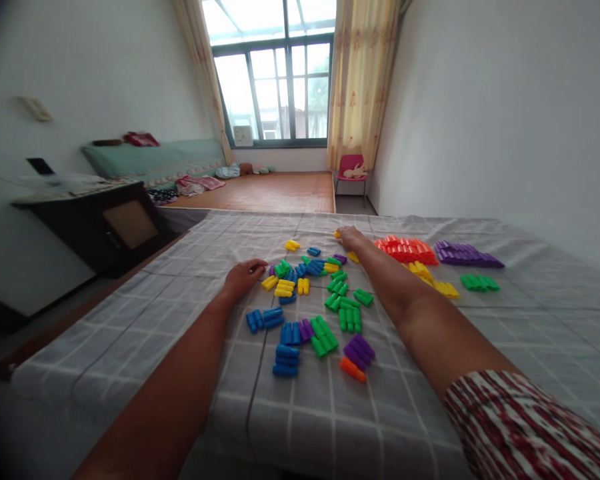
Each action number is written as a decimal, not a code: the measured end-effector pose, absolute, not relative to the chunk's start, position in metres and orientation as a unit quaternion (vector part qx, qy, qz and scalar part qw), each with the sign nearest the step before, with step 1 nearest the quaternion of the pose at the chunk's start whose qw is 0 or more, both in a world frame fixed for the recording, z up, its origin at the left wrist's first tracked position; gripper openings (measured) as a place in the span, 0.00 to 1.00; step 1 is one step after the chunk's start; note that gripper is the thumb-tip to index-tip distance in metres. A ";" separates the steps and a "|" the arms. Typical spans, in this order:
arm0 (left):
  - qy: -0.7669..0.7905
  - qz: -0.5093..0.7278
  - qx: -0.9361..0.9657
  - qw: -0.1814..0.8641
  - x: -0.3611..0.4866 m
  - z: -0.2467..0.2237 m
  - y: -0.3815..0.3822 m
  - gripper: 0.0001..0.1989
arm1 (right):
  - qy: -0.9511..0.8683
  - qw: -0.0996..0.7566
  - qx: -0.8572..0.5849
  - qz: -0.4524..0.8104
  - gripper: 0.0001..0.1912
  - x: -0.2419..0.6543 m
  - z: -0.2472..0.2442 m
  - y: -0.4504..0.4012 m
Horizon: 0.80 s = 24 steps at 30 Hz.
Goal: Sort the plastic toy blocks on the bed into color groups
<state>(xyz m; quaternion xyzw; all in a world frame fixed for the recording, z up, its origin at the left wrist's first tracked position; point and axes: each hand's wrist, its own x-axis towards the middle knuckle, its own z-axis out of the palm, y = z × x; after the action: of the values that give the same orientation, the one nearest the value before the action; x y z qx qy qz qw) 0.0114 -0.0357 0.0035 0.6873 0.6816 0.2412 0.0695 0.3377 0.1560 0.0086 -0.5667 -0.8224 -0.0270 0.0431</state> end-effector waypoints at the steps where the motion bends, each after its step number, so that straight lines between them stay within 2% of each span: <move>1: 0.680 0.242 0.689 0.067 0.011 0.003 -0.035 0.15 | -0.816 0.047 -0.575 -0.030 0.19 0.338 0.010 0.155; 5: 0.676 0.245 0.692 0.067 0.009 0.000 -0.034 0.15 | -0.793 0.098 -0.601 -0.016 0.17 0.345 0.029 0.144; 10: 0.674 0.241 0.695 0.066 0.006 -0.002 -0.030 0.16 | -0.779 0.274 -0.520 0.219 0.15 0.392 0.055 0.098; 14: 0.674 0.232 0.699 0.061 0.005 -0.001 -0.027 0.16 | -0.716 0.336 -0.522 0.318 0.20 0.454 0.062 0.048; 20: 0.675 0.227 0.700 0.058 0.008 0.005 -0.030 0.17 | -0.665 0.315 -0.565 0.373 0.22 0.502 0.046 -0.005; 24: 0.675 0.233 0.698 0.060 0.007 0.005 -0.030 0.16 | -0.703 0.291 -0.557 0.334 0.19 0.493 0.032 -0.018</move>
<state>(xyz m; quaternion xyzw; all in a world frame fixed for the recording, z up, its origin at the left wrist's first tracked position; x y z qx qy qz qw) 0.0070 -0.0299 0.0054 0.6979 0.6747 0.2327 0.0600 0.4933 -0.0175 0.0321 -0.5571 -0.7028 0.3336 0.2906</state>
